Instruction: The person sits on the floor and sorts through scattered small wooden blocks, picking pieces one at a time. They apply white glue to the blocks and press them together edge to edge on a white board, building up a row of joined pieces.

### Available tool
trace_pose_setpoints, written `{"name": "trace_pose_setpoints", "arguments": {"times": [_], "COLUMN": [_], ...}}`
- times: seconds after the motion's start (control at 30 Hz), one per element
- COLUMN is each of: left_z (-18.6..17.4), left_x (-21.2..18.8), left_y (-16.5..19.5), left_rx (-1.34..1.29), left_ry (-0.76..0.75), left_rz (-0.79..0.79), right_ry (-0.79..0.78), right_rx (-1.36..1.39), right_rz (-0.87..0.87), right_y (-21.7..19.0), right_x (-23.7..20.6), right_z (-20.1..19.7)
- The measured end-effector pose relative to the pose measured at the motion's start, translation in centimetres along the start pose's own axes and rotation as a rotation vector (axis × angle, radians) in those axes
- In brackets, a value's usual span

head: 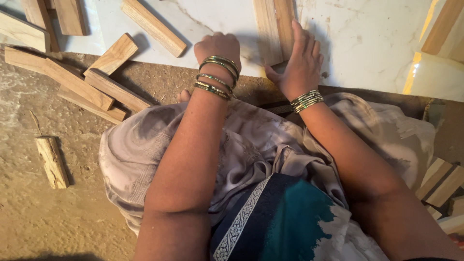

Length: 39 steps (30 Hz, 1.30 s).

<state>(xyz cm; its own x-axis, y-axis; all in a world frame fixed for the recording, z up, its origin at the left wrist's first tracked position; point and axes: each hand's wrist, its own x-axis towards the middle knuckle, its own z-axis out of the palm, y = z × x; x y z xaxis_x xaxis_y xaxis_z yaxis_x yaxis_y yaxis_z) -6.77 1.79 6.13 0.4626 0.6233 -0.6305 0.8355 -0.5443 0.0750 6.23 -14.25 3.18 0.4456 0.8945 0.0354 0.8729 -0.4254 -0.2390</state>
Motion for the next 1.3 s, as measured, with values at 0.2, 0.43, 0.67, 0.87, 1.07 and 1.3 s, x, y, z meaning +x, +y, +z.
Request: {"name": "trace_pose_setpoints", "arguments": {"times": [0.2, 0.43, 0.67, 0.87, 1.07, 1.3], "left_z": [1.2, 4.8, 5.5, 5.6, 5.9, 6.2], "left_x": [1.8, 3.2, 3.6, 3.9, 4.5, 4.8], "left_y": [1.3, 1.8, 1.8, 1.8, 1.8, 1.7], "left_rx": [0.037, -0.078, -0.131, -0.146, -0.121, -0.176], "left_ry": [0.118, 0.321, 0.357, 0.416, 0.397, 0.448], "left_rz": [0.169, 0.399, 0.421, 0.429, 0.429, 0.44], "right_ry": [0.017, 0.074, 0.129, 0.14, 0.147, 0.132], "right_rx": [0.232, 0.843, 0.82, 0.856, 0.859, 0.841], "right_rz": [-0.071, -0.003, -0.051, 0.002, 0.017, 0.052], "right_y": [2.6, 8.6, 8.3, 6.8, 6.8, 6.8], "right_x": [0.0, 3.5, 3.6, 3.9, 4.0, 3.9], "right_z": [1.1, 4.5, 5.5, 4.8, 5.2, 5.4]}}
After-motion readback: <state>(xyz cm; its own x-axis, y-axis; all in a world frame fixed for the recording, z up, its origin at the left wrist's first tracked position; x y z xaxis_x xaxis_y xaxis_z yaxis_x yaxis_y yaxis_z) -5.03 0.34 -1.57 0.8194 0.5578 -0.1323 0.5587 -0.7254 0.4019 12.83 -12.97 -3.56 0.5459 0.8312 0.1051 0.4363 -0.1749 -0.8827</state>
